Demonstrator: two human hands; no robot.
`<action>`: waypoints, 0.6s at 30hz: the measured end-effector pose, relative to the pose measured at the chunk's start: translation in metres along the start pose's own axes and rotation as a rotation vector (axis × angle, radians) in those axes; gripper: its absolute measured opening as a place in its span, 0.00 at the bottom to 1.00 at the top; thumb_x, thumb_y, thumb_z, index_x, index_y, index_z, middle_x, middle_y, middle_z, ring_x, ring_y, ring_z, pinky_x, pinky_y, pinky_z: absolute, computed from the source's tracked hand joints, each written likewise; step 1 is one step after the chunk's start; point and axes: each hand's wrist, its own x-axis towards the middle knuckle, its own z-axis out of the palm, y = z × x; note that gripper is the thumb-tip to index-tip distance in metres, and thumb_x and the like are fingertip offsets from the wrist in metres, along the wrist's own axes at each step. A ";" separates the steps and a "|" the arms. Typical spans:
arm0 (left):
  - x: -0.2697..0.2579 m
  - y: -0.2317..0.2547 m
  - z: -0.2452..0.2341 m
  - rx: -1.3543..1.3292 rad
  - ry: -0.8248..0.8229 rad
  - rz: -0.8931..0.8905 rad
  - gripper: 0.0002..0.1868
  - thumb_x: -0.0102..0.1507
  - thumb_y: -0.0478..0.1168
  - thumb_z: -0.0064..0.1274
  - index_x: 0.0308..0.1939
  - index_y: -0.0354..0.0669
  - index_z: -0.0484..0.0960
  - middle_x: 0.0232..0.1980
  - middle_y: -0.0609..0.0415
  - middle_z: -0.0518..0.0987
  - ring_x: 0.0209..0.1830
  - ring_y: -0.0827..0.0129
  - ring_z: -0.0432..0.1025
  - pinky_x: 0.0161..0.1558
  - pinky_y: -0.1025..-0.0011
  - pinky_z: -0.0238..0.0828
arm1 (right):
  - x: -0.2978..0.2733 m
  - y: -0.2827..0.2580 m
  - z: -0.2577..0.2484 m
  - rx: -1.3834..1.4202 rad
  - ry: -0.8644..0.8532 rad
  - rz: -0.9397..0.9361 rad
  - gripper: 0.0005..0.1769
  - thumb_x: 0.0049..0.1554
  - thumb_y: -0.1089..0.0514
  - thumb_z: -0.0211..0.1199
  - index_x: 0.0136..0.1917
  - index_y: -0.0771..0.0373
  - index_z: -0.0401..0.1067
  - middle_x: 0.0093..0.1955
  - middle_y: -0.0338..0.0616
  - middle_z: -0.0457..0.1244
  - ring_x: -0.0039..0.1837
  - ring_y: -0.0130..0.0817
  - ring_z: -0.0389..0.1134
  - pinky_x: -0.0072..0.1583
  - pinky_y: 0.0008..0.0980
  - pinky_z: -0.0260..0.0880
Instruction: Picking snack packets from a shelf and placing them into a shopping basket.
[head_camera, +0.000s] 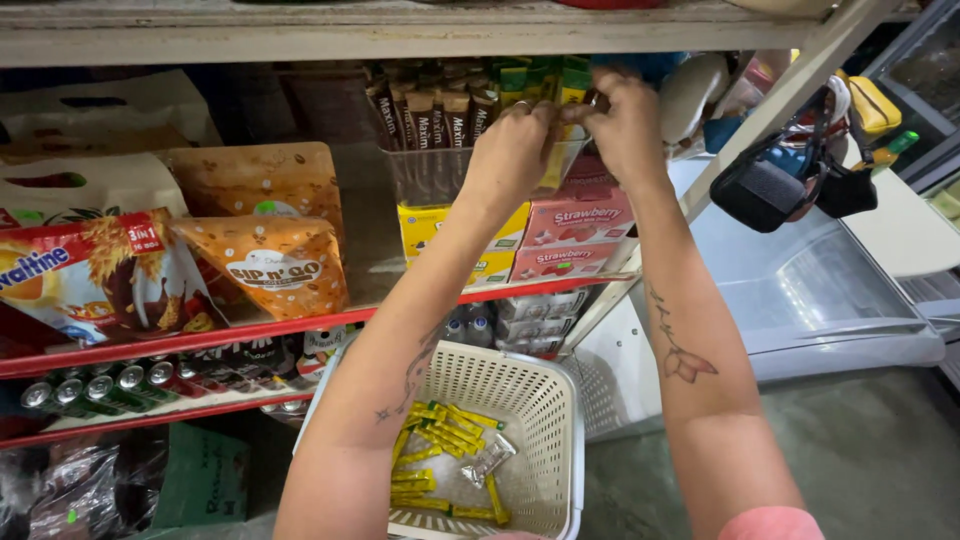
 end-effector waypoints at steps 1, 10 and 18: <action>0.000 -0.001 0.001 0.000 -0.001 0.000 0.10 0.63 0.35 0.50 0.47 0.36 0.76 0.42 0.38 0.81 0.45 0.43 0.77 0.42 0.51 0.75 | -0.001 0.001 0.000 0.001 0.000 0.000 0.22 0.51 0.57 0.78 0.55 0.69 0.76 0.51 0.60 0.68 0.54 0.56 0.69 0.55 0.47 0.68; -0.004 0.003 -0.009 0.012 0.091 0.075 0.06 0.64 0.35 0.51 0.44 0.39 0.76 0.45 0.41 0.81 0.48 0.45 0.76 0.44 0.52 0.76 | -0.018 -0.018 -0.005 0.248 0.092 0.094 0.23 0.48 0.62 0.77 0.54 0.68 0.70 0.45 0.46 0.67 0.46 0.39 0.69 0.48 0.34 0.70; -0.018 0.012 -0.038 0.283 0.046 0.282 0.12 0.54 0.36 0.58 0.41 0.40 0.78 0.42 0.46 0.80 0.44 0.54 0.77 0.50 0.56 0.74 | -0.044 -0.062 -0.026 -0.064 0.160 -0.438 0.16 0.53 0.70 0.69 0.53 0.64 0.71 0.52 0.51 0.65 0.55 0.54 0.67 0.57 0.46 0.69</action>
